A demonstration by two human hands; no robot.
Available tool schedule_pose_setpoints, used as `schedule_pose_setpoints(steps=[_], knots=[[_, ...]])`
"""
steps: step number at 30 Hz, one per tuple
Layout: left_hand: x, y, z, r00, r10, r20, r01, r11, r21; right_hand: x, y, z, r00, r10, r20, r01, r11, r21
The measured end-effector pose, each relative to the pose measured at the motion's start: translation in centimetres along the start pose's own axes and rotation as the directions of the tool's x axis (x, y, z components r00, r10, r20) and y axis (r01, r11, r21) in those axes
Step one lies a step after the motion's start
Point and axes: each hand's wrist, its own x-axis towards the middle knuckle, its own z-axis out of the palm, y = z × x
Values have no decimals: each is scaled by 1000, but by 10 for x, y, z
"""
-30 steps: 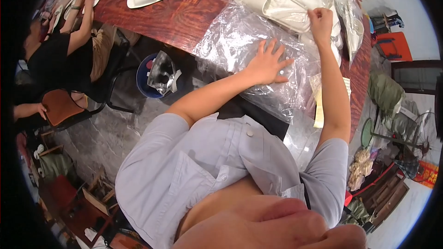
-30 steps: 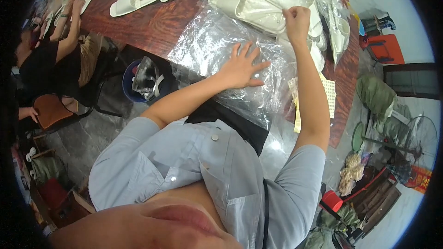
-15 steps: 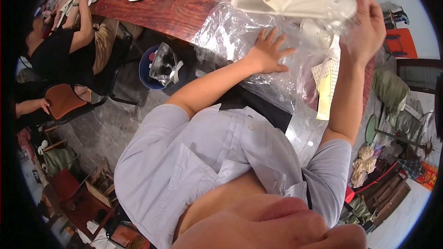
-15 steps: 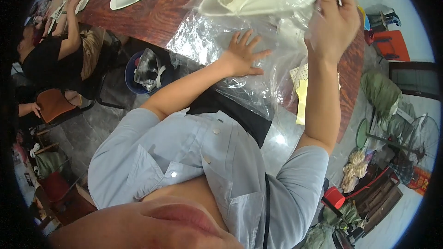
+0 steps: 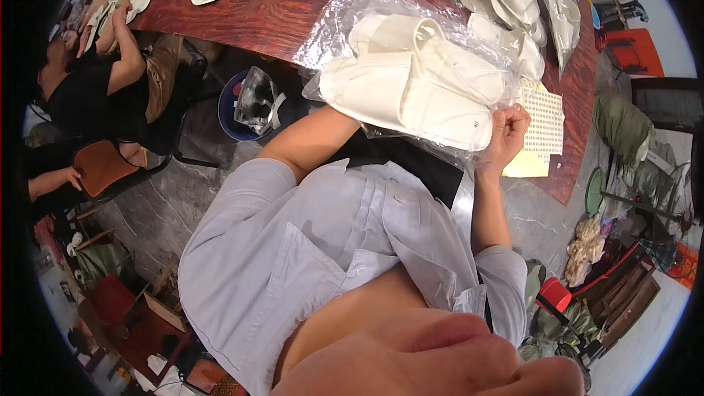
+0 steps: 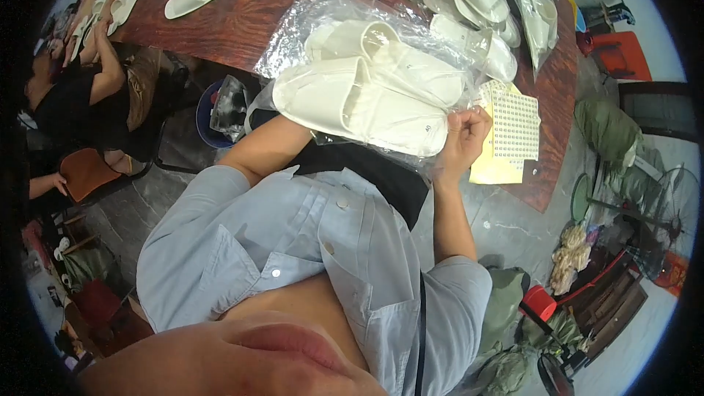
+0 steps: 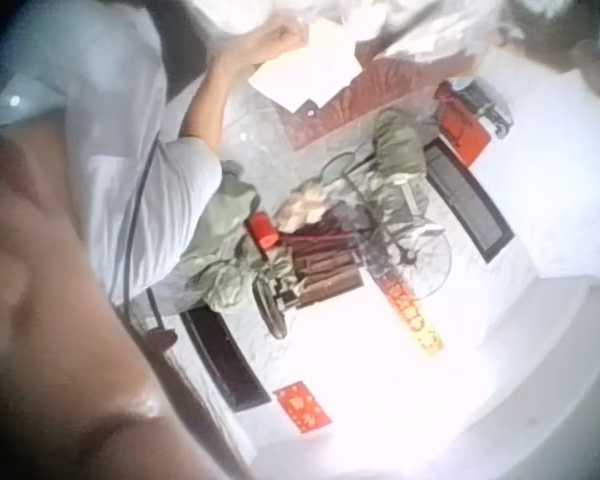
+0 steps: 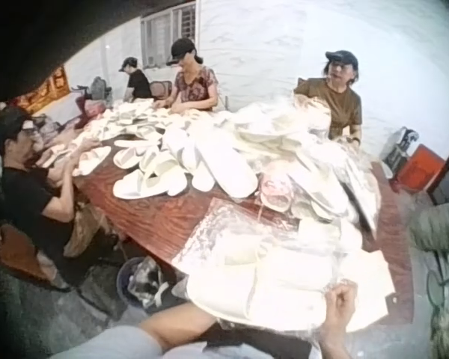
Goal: Sorting and packing white slippers into plastic bags in a manufacturing facility.
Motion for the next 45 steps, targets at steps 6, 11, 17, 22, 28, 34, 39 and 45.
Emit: schedule_pose_setpoints(steps=[6,11,17,22,28,34,39,45], knots=[[9,-33,-12,998,-54,21,57,972,-229,-15,20,-11,999,-35,-38,30,992,-126],[24,-55,-27,994,-102,31,107,920,-376,-9,32,-11,997,-69,-32,62,981,-186],[43,-55,-37,983,-182,33,174,850,-496,-7,41,2,983,-180,27,179,931,-319],[39,-61,-52,967,-253,37,220,748,-626,-3,52,5,982,-149,118,182,917,-355],[52,-118,-97,927,-375,17,250,582,-773,5,61,4,988,-69,141,120,909,-400],[79,-104,-142,947,-287,140,231,312,-921,6,55,-2,990,52,131,2,926,-377],[93,7,-190,978,-196,71,203,974,-104,13,31,-13,988,10,157,61,895,-441],[80,-21,-140,994,-93,50,81,976,204,10,-2,-23,998,59,-16,-55,980,191]])
